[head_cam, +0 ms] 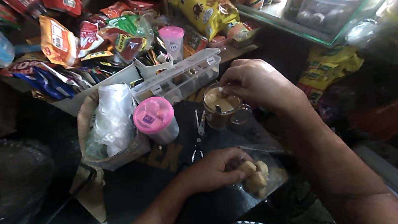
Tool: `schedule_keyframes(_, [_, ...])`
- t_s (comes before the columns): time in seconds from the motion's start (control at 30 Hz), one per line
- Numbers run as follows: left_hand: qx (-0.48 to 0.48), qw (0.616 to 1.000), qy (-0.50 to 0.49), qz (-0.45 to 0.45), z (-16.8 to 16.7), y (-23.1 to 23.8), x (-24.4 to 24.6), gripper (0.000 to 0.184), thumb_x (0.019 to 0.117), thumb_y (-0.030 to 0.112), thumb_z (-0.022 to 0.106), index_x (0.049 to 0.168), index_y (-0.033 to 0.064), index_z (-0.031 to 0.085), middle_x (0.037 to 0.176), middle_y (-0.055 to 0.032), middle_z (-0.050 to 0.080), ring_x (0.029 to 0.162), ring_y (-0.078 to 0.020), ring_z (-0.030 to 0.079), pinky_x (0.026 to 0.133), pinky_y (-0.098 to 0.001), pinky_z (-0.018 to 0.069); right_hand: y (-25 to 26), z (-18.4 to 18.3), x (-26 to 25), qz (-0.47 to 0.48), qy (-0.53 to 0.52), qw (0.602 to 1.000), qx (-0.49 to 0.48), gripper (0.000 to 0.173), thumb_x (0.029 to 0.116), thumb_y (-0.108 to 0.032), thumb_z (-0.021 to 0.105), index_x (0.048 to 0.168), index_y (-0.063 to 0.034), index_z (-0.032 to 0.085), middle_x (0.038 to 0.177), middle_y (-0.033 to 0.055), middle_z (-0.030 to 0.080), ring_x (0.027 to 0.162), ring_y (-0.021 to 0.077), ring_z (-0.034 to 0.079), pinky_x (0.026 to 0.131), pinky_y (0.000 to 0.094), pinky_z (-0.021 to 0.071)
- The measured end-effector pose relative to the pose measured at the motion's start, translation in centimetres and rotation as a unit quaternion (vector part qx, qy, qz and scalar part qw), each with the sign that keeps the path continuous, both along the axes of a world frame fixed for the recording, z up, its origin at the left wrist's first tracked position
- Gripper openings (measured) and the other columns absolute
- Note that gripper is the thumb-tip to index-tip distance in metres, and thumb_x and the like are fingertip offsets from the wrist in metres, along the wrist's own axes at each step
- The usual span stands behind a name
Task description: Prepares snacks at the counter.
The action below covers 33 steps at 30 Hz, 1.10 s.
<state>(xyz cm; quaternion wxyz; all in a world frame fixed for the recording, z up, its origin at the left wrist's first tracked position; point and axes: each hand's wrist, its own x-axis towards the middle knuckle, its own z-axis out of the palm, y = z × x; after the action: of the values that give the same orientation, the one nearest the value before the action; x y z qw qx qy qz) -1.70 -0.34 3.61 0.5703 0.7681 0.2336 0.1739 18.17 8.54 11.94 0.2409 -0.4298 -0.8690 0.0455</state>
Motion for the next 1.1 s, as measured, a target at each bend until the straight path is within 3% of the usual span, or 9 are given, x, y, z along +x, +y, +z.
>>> schedule_keyframes(0.63, [0.008, 1.000, 0.004, 0.001, 0.1, 0.0, 0.0, 0.030, 0.0972, 0.001, 0.058, 0.126, -0.0078, 0.059, 0.118, -0.0193, 0.064, 0.102, -0.0131, 0.065, 0.091, -0.0271, 0.0539, 0.5, 0.4, 0.2, -0.002, -0.035, 0.999, 0.004, 0.011, 0.0942, -0.015, 0.072, 0.095, -0.0056, 0.077, 0.095, 0.0137, 0.067, 0.096, 0.0311, 0.065, 0.085, 0.0522, 0.0529])
schedule_keyframes(0.9, [0.048, 0.999, 0.018, 0.003, 0.5, -0.1, 0.2, 0.032, 0.0968, -0.001, 0.060, 0.128, -0.0098, 0.059, 0.119, -0.0253, 0.065, 0.108, -0.0277, 0.065, 0.096, -0.0395, 0.0526, 0.6, -0.1, 1.1, 0.015, -0.041, 0.999, 0.024, 0.007, 0.0925, -0.007, 0.073, 0.097, -0.0026, 0.076, 0.099, 0.0195, 0.068, 0.096, 0.0405, 0.066, 0.082, 0.0640, 0.0519])
schedule_keyframes(1.1, [0.058, 0.998, 0.007, 0.007, 0.2, -0.2, 0.3, 0.034, 0.0963, -0.002, 0.061, 0.129, -0.0111, 0.059, 0.120, -0.0276, 0.065, 0.111, -0.0326, 0.065, 0.099, -0.0439, 0.0508, 0.7, -0.2, 1.2, 0.005, -0.038, 0.999, 0.011, 0.011, 0.0931, -0.010, 0.072, 0.099, -0.0005, 0.075, 0.100, 0.0214, 0.068, 0.093, 0.0423, 0.066, 0.079, 0.0673, 0.0502])
